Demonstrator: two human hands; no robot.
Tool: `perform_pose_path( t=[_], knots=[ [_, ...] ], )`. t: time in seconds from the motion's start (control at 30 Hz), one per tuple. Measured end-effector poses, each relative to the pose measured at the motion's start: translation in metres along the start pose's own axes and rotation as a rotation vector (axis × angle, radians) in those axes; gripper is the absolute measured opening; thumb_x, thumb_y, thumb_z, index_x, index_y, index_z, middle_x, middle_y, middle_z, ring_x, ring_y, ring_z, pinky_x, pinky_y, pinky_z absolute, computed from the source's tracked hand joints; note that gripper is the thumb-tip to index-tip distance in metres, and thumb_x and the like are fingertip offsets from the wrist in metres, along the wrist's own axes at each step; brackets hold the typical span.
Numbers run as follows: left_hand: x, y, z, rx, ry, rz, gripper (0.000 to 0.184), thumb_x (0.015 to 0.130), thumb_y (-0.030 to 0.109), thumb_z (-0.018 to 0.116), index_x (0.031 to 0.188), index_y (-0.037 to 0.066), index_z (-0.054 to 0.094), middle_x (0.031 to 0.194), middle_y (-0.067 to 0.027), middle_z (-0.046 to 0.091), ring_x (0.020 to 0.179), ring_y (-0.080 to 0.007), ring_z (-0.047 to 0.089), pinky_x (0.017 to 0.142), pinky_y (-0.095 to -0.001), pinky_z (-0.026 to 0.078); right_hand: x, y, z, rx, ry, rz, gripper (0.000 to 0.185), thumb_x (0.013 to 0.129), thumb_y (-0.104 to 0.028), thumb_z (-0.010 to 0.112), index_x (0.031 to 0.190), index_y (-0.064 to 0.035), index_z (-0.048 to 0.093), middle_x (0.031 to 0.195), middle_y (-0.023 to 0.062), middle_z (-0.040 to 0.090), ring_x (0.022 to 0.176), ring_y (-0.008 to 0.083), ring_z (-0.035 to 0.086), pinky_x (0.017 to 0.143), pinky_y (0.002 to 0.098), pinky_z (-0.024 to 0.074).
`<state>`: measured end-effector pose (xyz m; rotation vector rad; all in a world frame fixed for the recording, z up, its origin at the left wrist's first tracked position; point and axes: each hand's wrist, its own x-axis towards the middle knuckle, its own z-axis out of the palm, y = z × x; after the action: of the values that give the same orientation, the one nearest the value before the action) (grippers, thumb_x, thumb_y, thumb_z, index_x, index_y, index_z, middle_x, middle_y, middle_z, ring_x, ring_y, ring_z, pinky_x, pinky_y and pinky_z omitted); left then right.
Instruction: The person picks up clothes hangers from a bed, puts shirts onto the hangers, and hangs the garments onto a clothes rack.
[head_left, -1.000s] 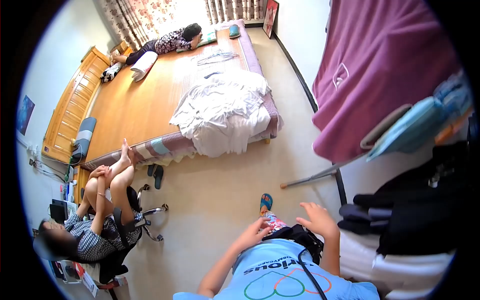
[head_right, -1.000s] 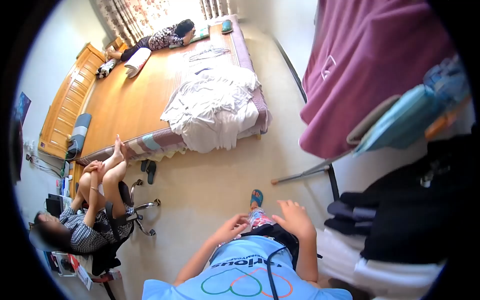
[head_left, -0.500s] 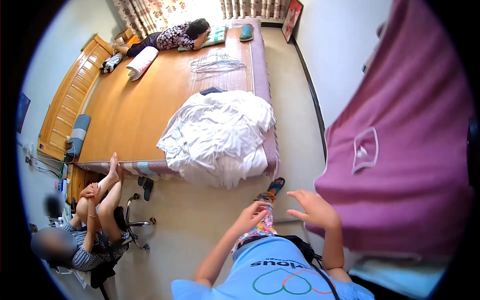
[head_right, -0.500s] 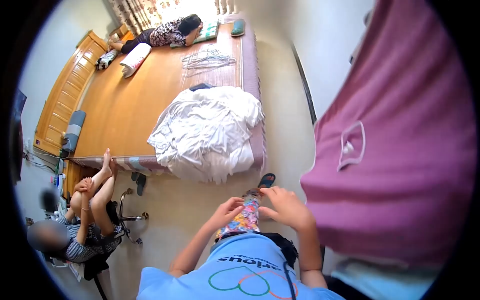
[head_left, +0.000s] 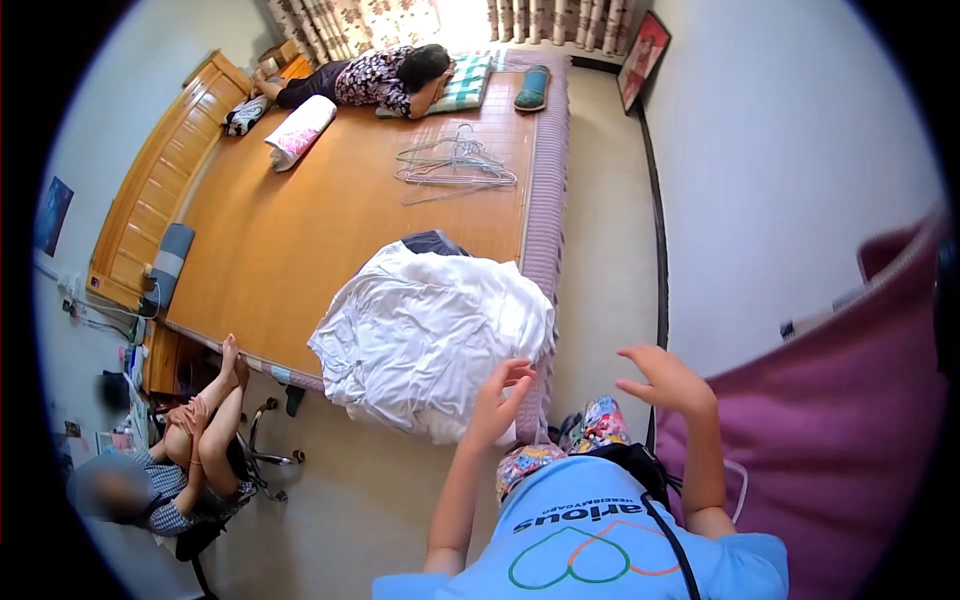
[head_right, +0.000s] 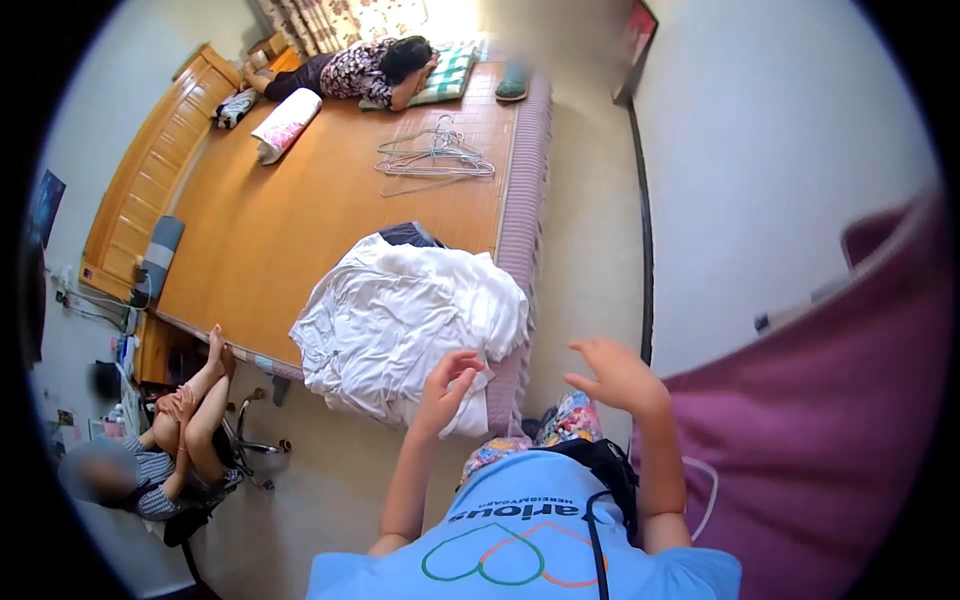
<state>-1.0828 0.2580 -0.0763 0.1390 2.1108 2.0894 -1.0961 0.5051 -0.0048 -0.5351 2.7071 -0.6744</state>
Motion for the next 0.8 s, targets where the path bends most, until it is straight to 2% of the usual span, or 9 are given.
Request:
perform_pose_path(
  t=[0.03,0.1,0.3,0.4,0.43,0.53,0.6,0.7,0.8],
  knots=[
    [0.011,0.002,0.001,-0.006,0.059,-0.025,0.023,0.079,0.011,0.047,0.099,0.001,0.047,0.085,-0.0078,0.056,0.081,-0.0139,0.053,0.072,-0.025,0.04,0.012,0.018,-0.012,0.007,-0.019,-0.012,0.041,0.073,-0.031,0.052,0.101,-0.0022,0.047,0.094,0.0171,0.05,0.09,0.0297,0.047,0.078,0.0361,0.0368],
    [0.035,-0.002,0.012,-0.05,0.171,-0.081,0.022,0.079,0.011,0.047,0.098,0.001,0.047,0.085,-0.0073,0.056,0.08,-0.013,0.052,0.072,-0.0245,0.04,0.034,0.053,-0.038,-0.08,-0.097,0.159,0.042,0.073,-0.031,0.052,0.102,-0.002,0.046,0.095,0.0172,0.05,0.089,0.0304,0.047,0.077,0.0355,0.038],
    [0.149,-0.042,0.058,-0.186,0.395,-0.145,0.022,0.079,0.012,0.048,0.098,0.002,0.047,0.086,-0.0072,0.055,0.082,-0.012,0.052,0.073,-0.0236,0.04,0.148,0.18,-0.109,0.162,-0.183,0.057,0.045,0.07,-0.031,0.056,0.102,-0.001,0.047,0.096,0.016,0.05,0.09,0.0295,0.047,0.076,0.0359,0.0383],
    [0.204,-0.041,0.075,-0.075,0.476,-0.231,0.023,0.078,0.013,0.049,0.098,0.001,0.047,0.086,-0.008,0.056,0.082,-0.0127,0.052,0.073,-0.0247,0.04,0.234,0.201,-0.146,-0.274,-0.225,-0.049,0.042,0.071,-0.03,0.055,0.1,-0.0012,0.048,0.094,0.0164,0.051,0.088,0.0297,0.047,0.077,0.0356,0.0382],
    [0.217,-0.032,0.078,-0.079,0.452,-0.211,0.024,0.078,0.013,0.049,0.098,0.001,0.047,0.086,-0.0083,0.056,0.082,-0.0129,0.052,0.072,-0.0247,0.041,0.265,0.208,-0.15,-0.188,-0.246,-0.146,0.041,0.071,-0.03,0.055,0.1,-0.0013,0.048,0.094,0.0166,0.051,0.088,0.0298,0.048,0.076,0.0353,0.0384],
    [0.254,-0.019,0.081,-0.073,0.451,-0.178,0.025,0.078,0.014,0.05,0.098,0.0,0.047,0.085,-0.0088,0.056,0.081,-0.0132,0.052,0.072,-0.0248,0.041,0.356,0.225,-0.14,0.125,-0.415,-0.308,0.041,0.072,-0.032,0.054,0.098,-0.0015,0.048,0.093,0.0171,0.051,0.088,0.0299,0.048,0.076,0.0348,0.0393],
    [0.279,-0.015,0.072,-0.022,0.498,-0.216,0.025,0.078,0.014,0.05,0.098,0.0,0.048,0.085,-0.009,0.056,0.08,-0.0135,0.053,0.073,-0.0254,0.041,0.417,0.226,-0.118,0.009,-0.53,-0.339,0.039,0.073,-0.029,0.055,0.1,-0.0012,0.047,0.097,0.0154,0.051,0.091,0.0262,0.049,0.079,0.0324,0.0391],
    [0.32,-0.028,0.051,-0.061,0.67,-0.222,0.024,0.078,0.012,0.05,0.097,-0.001,0.048,0.084,-0.0087,0.056,0.079,-0.0129,0.053,0.071,-0.0247,0.041,0.496,0.239,-0.069,-0.189,-0.624,-0.444,0.041,0.072,-0.033,0.055,0.098,-0.0014,0.049,0.096,0.0166,0.051,0.09,0.0281,0.049,0.076,0.0337,0.0401],
    [0.363,-0.037,0.023,0.063,0.771,-0.248,0.021,0.077,0.011,0.051,0.095,0.001,0.049,0.083,-0.0086,0.056,0.078,-0.0138,0.054,0.07,-0.0242,0.041,0.561,0.247,-0.033,-0.03,-0.789,-0.413,0.04,0.071,-0.032,0.056,0.096,-0.0013,0.05,0.092,0.0158,0.054,0.086,0.0256,0.052,0.074,0.033,0.0413]
  ],
)
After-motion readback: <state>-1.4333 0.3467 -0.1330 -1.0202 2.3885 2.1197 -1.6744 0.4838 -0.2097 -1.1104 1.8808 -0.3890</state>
